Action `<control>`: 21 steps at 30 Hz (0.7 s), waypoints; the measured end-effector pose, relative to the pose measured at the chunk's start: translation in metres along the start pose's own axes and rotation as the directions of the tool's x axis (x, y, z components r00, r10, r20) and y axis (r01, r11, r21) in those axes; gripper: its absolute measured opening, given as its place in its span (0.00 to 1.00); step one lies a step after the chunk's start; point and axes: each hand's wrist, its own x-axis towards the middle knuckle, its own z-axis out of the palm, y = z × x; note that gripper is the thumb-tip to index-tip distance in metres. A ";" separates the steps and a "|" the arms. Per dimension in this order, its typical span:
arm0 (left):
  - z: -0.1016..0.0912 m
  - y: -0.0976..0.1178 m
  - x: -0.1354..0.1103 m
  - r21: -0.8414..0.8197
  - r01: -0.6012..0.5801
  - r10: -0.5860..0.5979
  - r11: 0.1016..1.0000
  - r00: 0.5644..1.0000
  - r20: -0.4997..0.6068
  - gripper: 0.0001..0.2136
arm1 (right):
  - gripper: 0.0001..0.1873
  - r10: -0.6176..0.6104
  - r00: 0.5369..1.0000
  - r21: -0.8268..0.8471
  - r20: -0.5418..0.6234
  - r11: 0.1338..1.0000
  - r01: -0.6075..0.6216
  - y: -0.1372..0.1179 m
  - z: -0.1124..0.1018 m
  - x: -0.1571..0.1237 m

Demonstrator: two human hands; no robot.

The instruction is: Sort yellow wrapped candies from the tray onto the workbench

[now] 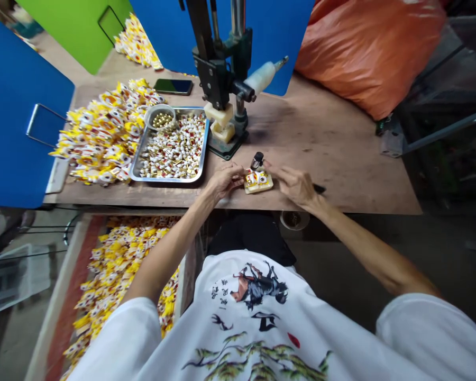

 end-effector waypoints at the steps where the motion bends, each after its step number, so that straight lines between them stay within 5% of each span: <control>1: -0.001 -0.001 0.001 -0.010 -0.007 0.007 1.000 1.000 0.010 0.18 | 0.25 0.015 0.999 -0.002 -0.029 1.000 -0.015 0.002 0.000 0.000; 5: -0.008 -0.007 0.000 0.032 -0.105 0.102 0.994 0.989 0.107 0.13 | 0.26 0.063 0.944 -0.029 -0.323 0.997 -0.076 0.018 -0.013 0.002; 9: -0.019 -0.010 -0.011 0.275 -0.330 0.254 0.903 0.927 0.277 0.24 | 0.29 0.103 0.975 -0.187 -0.195 0.972 -0.140 0.052 -0.014 -0.009; 14: -0.026 -0.007 -0.018 0.390 -0.499 0.427 0.774 0.866 0.262 0.29 | 0.29 0.157 0.977 -0.261 -0.144 0.946 -0.191 0.071 -0.007 -0.022; 17: -0.026 -0.001 -0.022 0.229 -0.463 0.405 0.856 0.877 0.259 0.28 | 0.25 0.120 0.981 -0.017 -0.150 0.992 -0.123 0.045 -0.011 -0.018; 21: -0.022 -0.003 -0.036 0.029 -0.250 0.226 0.968 0.914 0.336 0.30 | 0.39 -0.028 1.000 0.433 -0.001 0.901 0.026 -0.013 -0.011 -0.010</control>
